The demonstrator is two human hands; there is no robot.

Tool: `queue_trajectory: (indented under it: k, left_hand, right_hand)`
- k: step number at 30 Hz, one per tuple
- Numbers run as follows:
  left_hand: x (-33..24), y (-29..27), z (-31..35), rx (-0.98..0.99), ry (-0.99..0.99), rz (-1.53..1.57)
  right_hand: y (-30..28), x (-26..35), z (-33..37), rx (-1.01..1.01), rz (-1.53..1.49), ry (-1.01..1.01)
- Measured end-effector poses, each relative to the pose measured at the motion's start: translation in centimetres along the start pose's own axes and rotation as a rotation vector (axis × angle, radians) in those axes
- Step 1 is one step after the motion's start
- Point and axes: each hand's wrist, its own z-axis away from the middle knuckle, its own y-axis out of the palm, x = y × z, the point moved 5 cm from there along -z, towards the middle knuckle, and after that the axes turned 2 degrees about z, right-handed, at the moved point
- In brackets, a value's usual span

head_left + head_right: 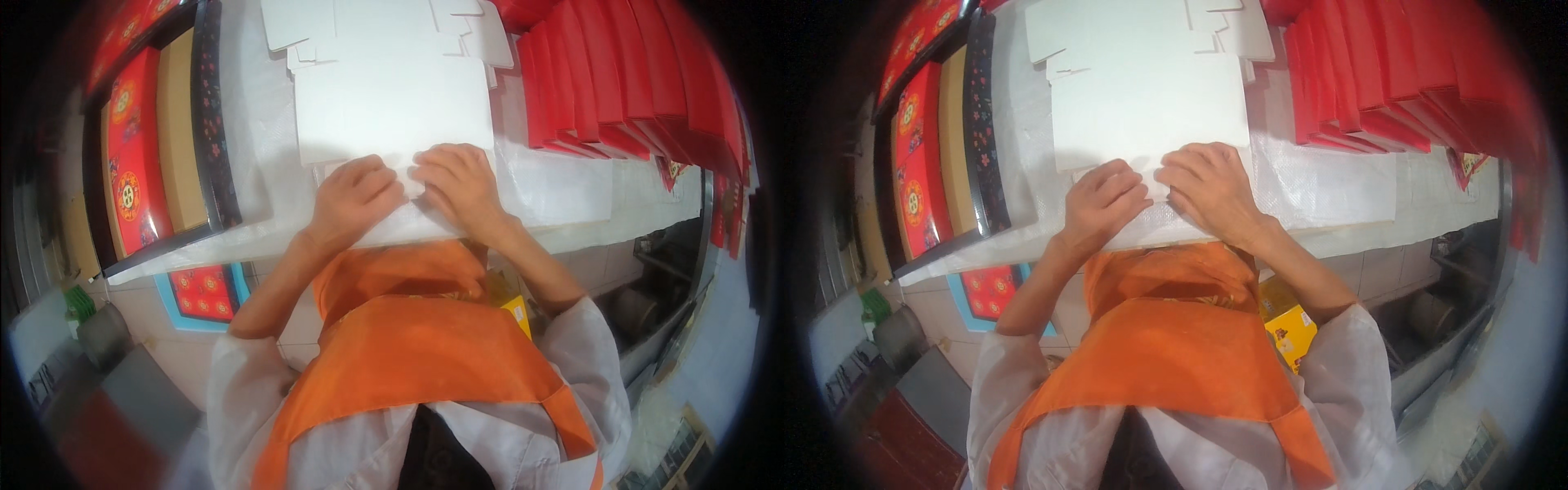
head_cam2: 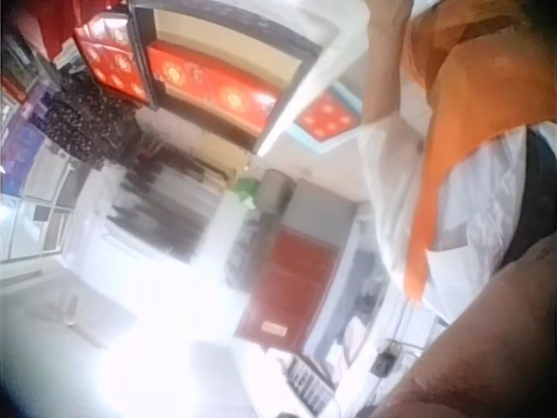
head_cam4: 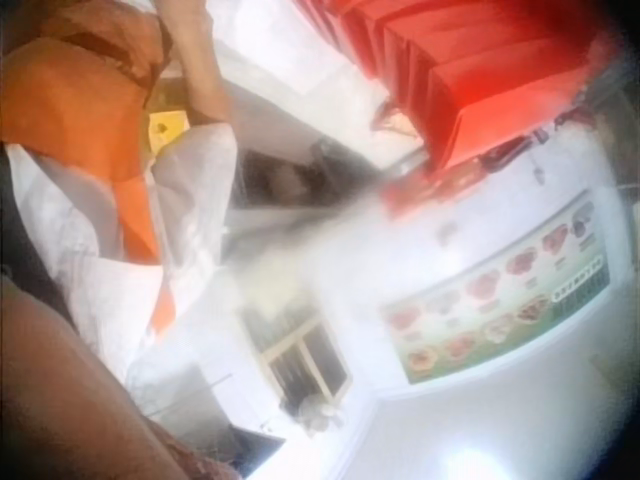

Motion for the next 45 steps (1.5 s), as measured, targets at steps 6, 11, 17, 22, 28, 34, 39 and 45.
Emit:
queue_trajectory:
  k: [6,11,17,22,28,34,39,45]
  left_hand:
    - [-0.1,-0.2,-0.5,0.021,-0.213,0.082]
    - [0.7,0.9,-0.5,0.142,-0.450,0.130]
    - [1.1,0.9,-1.2,0.242,-0.527,0.072]
    - [1.4,0.7,-1.1,0.389,-0.577,0.165]
    - [3.1,-8.6,-1.4,0.087,-0.305,0.215]
    - [6.7,-6.7,-5.4,0.258,0.058,-0.146]
    - [3.8,-9.5,-7.2,0.086,0.210,-0.442]
    - [1.0,-2.0,-4.2,0.464,-0.048,-0.541]
  right_hand:
    - [-0.1,-0.1,-0.5,0.051,-0.104,0.056]
    - [0.5,0.0,-1.4,0.174,-0.049,0.142]
    - [1.0,-0.1,-2.0,0.228,-0.017,0.165]
    - [0.9,0.3,-2.1,0.250,-0.076,0.123]
    - [-4.9,-0.1,-2.4,0.245,-0.446,0.184]
    - [-7.6,1.3,-2.1,0.276,-0.342,-0.067]
    - [-10.2,0.7,-1.5,0.008,0.142,-0.141]
    - [-7.3,-1.1,-2.0,-0.175,0.147,-0.002]
